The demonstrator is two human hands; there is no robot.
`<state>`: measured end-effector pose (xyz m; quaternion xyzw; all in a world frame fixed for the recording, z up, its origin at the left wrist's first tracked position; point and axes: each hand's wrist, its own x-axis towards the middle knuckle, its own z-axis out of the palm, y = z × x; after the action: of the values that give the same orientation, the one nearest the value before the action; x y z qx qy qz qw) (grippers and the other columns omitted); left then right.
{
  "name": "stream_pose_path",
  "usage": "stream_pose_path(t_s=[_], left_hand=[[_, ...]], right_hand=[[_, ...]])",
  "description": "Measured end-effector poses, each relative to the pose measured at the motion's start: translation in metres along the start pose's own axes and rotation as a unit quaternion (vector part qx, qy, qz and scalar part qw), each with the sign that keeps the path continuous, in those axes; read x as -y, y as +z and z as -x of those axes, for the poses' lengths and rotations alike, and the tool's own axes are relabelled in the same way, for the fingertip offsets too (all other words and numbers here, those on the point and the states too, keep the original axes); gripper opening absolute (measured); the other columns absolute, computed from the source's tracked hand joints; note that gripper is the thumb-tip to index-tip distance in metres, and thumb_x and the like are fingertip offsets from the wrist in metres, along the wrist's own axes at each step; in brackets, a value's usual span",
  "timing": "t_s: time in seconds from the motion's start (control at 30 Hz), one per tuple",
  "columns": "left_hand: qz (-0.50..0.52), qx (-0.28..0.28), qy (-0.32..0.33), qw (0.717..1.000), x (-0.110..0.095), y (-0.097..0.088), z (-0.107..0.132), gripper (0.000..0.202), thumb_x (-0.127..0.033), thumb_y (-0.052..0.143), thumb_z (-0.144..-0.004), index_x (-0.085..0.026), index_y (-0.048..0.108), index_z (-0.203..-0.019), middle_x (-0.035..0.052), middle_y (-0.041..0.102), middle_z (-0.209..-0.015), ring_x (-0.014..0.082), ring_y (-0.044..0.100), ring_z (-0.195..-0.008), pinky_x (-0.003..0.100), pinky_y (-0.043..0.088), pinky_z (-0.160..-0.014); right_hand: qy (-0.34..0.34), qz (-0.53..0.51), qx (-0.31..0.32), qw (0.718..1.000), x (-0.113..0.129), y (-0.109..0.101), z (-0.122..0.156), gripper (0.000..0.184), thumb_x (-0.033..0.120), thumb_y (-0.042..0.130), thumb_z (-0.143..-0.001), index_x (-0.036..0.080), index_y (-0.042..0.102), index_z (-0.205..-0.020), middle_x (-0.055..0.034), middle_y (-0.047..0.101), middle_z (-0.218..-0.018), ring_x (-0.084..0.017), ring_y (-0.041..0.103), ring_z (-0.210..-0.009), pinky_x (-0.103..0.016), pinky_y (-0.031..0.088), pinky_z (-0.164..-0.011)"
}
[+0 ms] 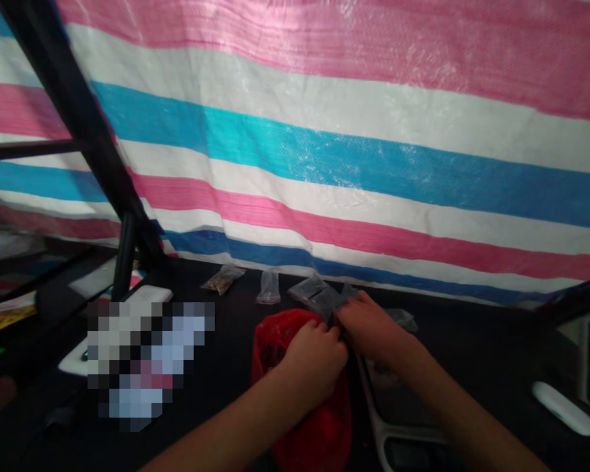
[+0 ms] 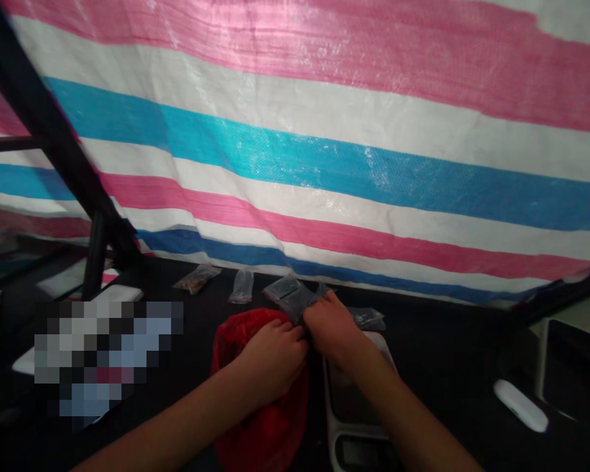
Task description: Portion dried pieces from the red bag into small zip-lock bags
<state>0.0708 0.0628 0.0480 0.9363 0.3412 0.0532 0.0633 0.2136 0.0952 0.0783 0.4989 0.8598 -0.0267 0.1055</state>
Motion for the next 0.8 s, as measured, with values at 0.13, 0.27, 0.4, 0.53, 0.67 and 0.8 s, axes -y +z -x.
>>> stream_pose_path(t_s=[0.13,0.27,0.4,0.53,0.67,0.8], left_hand=[[-0.008,0.002,0.003,1.0,-0.002,0.01,0.002,0.015,-0.019,0.064,-0.09,-0.011,0.075,-0.094,0.0147,0.077,-0.098,0.0303,0.074,-0.091,0.044,0.056,-0.083],[0.009,-0.02,0.014,1.0,-0.001,0.0,0.013,0.016,-0.02,0.059,-0.095,-0.013,0.073,-0.1,0.0111,0.075,-0.107,0.0282,0.071,-0.099,0.042,0.054,-0.088],[0.043,-0.063,-0.014,0.997,0.017,-0.026,0.033,0.016,-0.027,0.055,-0.099,-0.021,0.07,-0.099,0.0028,0.072,-0.105,0.0229,0.068,-0.1,0.038,0.053,-0.089],[0.105,-0.099,-0.042,0.989,0.04,-0.036,0.051,0.013,-0.024,0.059,-0.096,-0.023,0.071,-0.09,0.0008,0.071,-0.094,0.0216,0.065,-0.094,0.039,0.051,-0.09],[0.157,-0.17,-0.081,0.969,0.057,-0.022,0.062,0.017,-0.022,0.056,-0.096,-0.025,0.072,-0.103,0.0036,0.069,-0.107,0.0239,0.059,-0.105,0.042,0.048,-0.098],[0.145,-0.209,-0.158,0.954,0.07,-0.004,0.068,0.032,-0.018,0.06,-0.09,-0.023,0.065,-0.122,0.0123,0.058,-0.132,0.0321,0.051,-0.122,0.052,0.046,-0.104]], right_hand=[[-0.004,-0.026,-0.037,0.999,-0.005,0.0,0.007,0.021,0.003,0.06,-0.082,0.018,0.075,-0.08,-0.0096,0.078,-0.088,-0.027,0.069,-0.094,-0.04,0.038,-0.091],[0.009,-0.07,-0.119,0.99,-0.008,-0.002,0.041,0.021,0.012,0.057,-0.092,0.025,0.074,-0.098,-0.0038,0.077,-0.098,-0.024,0.067,-0.097,-0.042,0.039,-0.094],[0.018,-0.186,-0.278,0.942,-0.003,-0.001,0.07,0.014,0.024,0.062,-0.093,0.028,0.073,-0.101,-0.0036,0.077,-0.098,-0.025,0.067,-0.096,-0.04,0.048,-0.085],[-0.033,-0.245,-0.271,0.93,0.014,0.0,0.069,0.015,0.022,0.064,-0.095,0.031,0.072,-0.103,-0.0006,0.076,-0.102,-0.023,0.067,-0.1,-0.038,0.049,-0.088],[-0.069,-0.261,-0.229,0.935,0.029,0.0,0.062,0.025,0.016,0.06,-0.098,0.031,0.068,-0.116,-0.0012,0.074,-0.115,-0.02,0.065,-0.11,-0.037,0.047,-0.098],[-0.136,-0.271,-0.164,0.939,0.037,0.01,0.066,0.025,0.02,0.067,-0.094,0.032,0.068,-0.115,-0.0007,0.075,-0.115,-0.019,0.067,-0.109,-0.033,0.05,-0.096]])
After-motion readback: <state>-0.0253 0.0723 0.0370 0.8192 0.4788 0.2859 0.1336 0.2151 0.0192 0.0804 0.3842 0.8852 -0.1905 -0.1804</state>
